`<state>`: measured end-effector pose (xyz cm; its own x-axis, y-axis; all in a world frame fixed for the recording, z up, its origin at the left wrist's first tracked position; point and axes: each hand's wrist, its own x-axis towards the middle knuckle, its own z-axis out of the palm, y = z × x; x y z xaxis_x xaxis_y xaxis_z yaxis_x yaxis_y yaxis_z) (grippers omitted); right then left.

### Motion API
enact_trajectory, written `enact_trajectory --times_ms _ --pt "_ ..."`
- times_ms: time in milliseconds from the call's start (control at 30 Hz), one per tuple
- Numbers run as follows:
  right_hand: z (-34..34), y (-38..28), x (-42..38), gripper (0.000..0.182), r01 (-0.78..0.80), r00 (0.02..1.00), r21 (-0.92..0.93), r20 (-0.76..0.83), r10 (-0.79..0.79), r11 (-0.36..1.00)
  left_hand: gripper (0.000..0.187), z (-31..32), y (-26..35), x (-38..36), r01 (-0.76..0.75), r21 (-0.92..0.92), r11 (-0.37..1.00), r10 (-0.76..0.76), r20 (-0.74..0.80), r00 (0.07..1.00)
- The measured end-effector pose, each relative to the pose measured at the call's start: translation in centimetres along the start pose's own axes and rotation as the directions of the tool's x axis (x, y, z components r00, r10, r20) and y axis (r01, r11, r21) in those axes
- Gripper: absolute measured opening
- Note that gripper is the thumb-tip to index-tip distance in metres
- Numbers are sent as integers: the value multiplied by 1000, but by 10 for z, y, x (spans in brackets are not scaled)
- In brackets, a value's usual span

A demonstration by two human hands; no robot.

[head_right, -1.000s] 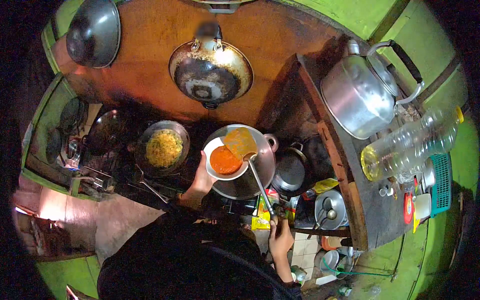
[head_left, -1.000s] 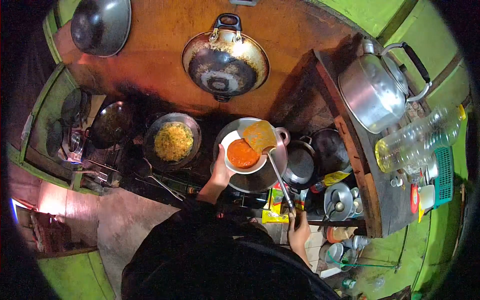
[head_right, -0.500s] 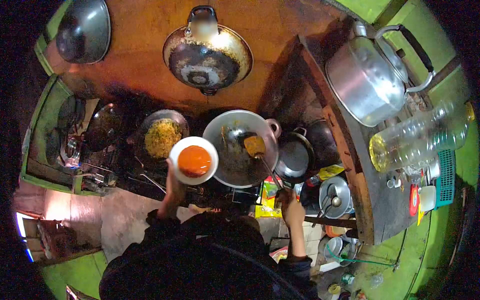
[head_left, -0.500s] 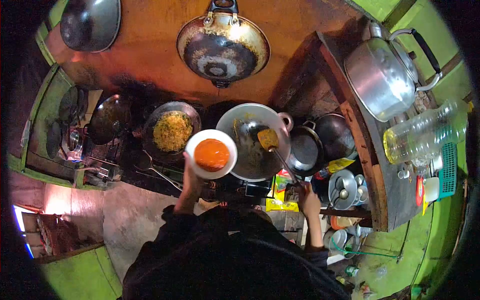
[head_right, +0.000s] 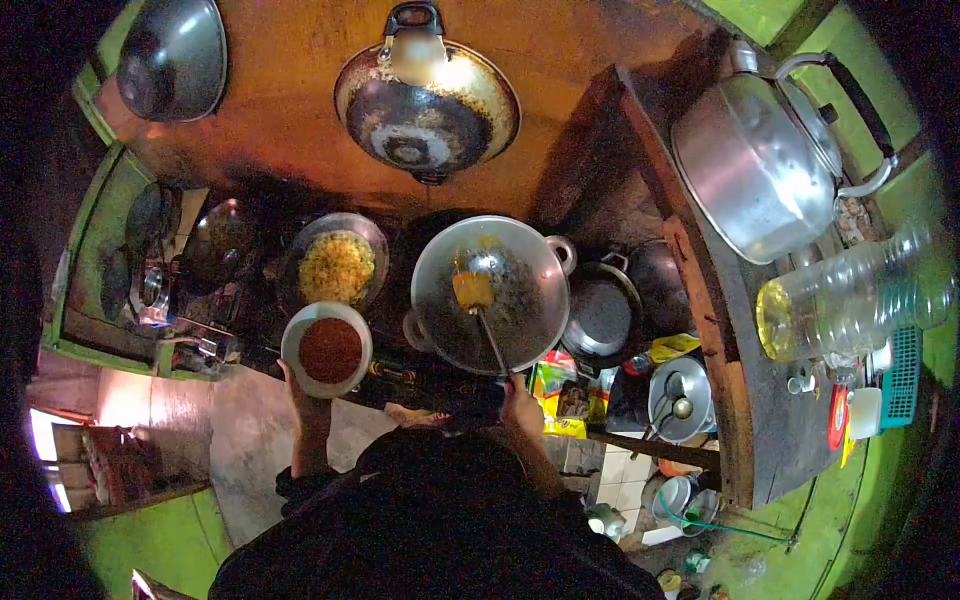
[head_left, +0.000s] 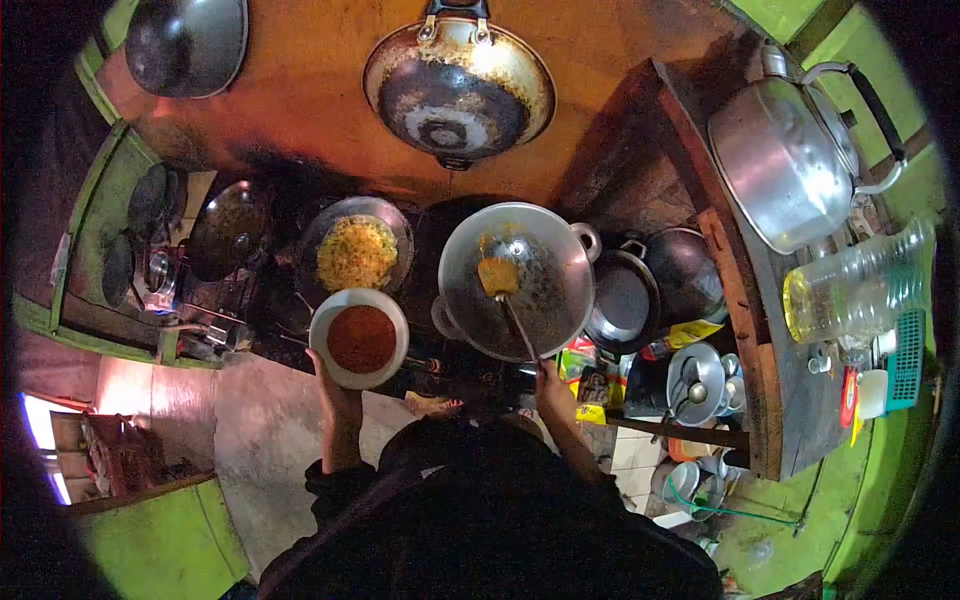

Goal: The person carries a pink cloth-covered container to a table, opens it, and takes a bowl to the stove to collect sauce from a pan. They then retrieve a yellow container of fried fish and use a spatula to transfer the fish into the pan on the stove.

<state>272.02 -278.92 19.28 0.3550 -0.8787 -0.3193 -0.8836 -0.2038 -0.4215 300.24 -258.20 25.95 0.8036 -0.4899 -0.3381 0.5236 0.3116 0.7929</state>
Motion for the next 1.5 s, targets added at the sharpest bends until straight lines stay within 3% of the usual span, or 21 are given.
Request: enact_trajectory --times_ms 33,133,233,400,500,533,667,733,867,1033,1067,1233,1333,1400,1500 --pt "21 6 12 25 110 989 22 -100 -107 994 78 3 0 -2 25 -20 999 -26 -19 999" --pt "33 -5 30 25 59 986 -14 -157 -61 998 79 12 3 -11 54 -10 999 -54 -10 998" --pt "35 -5 42 27 116 966 22 -234 -107 993 78 17 1 -12 28 11 1000 -29 92 995" --pt "13 -16 48 27 183 918 54 -368 -151 982 77 22 -8 -12 38 -9 999 -36 122 992" --pt "-19 -7 38 29 86 961 -10 -262 -86 996 77 25 -11 -14 60 6 998 -61 113 992" --pt "-23 7 32 28 106 946 -36 -304 -112 994 77 24 -13 -13 75 6 997 -75 72 995" --pt "-73 25 -14 27 -57 984 -197 -176 22 979 77 13 -25 -4 93 -8 996 -92 101 991" --pt "-78 36 -28 30 -52 988 -226 -155 16 973 78 11 -29 -1 97 18 995 -98 105 990" --pt "-66 26 -32 35 -177 983 -363 -24 181 915 79 18 -27 2 92 27 995 -95 150 984" --pt "-5 2 8 37 -80 997 -47 -19 79 996 80 26 -19 -2 192 -6 981 -190 105 976" --pt "27 16 23 37 -8 991 -46 -135 1 999 80 27 -19 -3 184 -9 983 -182 107 977" --pt "45 -2 49 47 20 981 -102 -191 -39 995 79 30 -13 -11 107 60 992 -113 115 987" --pt "19 -3 56 43 23 985 -83 -167 -37 996 77 26 -13 -14 89 97 991 -103 149 984" --pt "-3 8 57 38 144 939 -27 -311 -145 989 77 23 -15 -15 74 72 995 -84 153 985" --pt "-64 29 46 38 96 970 -93 -213 -115 991 76 20 -13 -21 84 33 996 -88 149 985"
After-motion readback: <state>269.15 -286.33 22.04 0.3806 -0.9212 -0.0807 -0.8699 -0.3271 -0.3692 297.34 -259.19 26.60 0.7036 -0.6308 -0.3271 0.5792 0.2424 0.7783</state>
